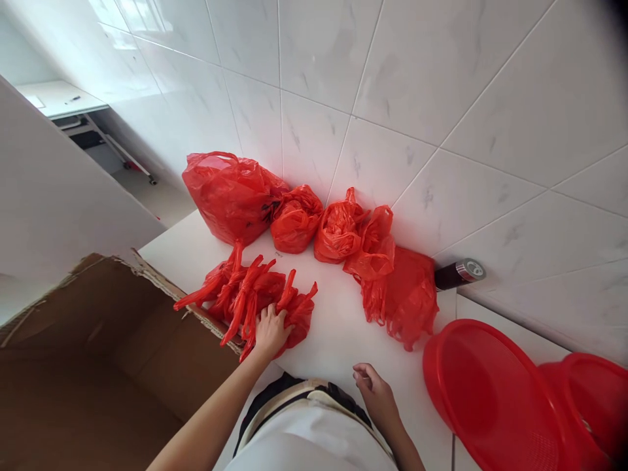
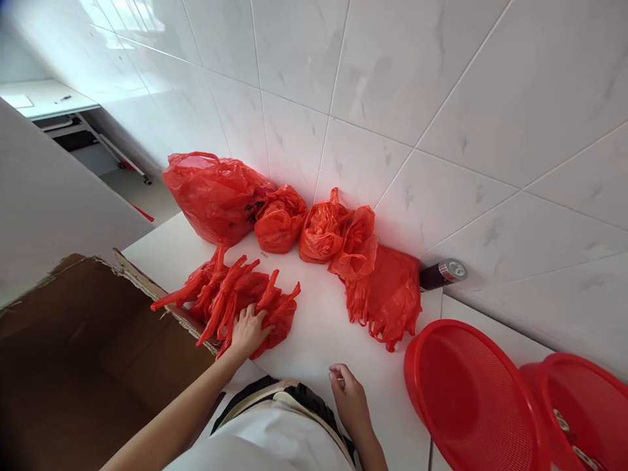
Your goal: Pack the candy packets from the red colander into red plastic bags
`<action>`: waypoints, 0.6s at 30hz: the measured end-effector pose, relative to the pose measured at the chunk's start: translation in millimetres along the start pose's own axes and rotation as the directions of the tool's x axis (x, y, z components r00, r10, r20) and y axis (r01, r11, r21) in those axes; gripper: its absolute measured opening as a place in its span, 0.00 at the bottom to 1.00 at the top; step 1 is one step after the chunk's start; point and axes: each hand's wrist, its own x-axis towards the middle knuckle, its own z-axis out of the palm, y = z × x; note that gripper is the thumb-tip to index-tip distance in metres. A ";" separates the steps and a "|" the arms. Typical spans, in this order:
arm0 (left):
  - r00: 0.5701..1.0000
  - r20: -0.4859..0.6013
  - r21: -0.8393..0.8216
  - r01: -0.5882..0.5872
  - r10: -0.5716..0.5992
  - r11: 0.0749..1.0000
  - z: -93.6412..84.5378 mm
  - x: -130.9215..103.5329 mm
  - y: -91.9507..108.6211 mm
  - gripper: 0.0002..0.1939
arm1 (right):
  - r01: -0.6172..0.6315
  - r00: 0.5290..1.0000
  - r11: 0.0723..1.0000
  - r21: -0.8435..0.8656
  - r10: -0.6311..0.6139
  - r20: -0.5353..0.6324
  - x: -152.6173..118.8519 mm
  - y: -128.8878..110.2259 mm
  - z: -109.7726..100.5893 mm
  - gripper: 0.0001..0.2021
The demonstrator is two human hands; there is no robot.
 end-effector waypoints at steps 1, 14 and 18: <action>1.000 0.010 -0.031 -0.011 0.011 0.999 -4.1 -0.1 -1.3 0.15 | 0.009 1.000 1.000 -0.003 -0.009 0.002 0.7 -2.6 0.7 0.16; 0.997 -0.043 -0.750 0.013 -0.068 0.662 -138.6 -62.0 -87.9 0.19 | 0.070 0.992 0.990 -0.119 -0.057 0.110 7.6 -5.9 9.0 0.18; 0.892 -0.161 -0.696 0.200 -0.421 0.689 -157.5 -92.0 -162.3 0.19 | 0.096 0.985 0.987 -0.127 -0.077 0.151 9.9 -7.1 14.1 0.18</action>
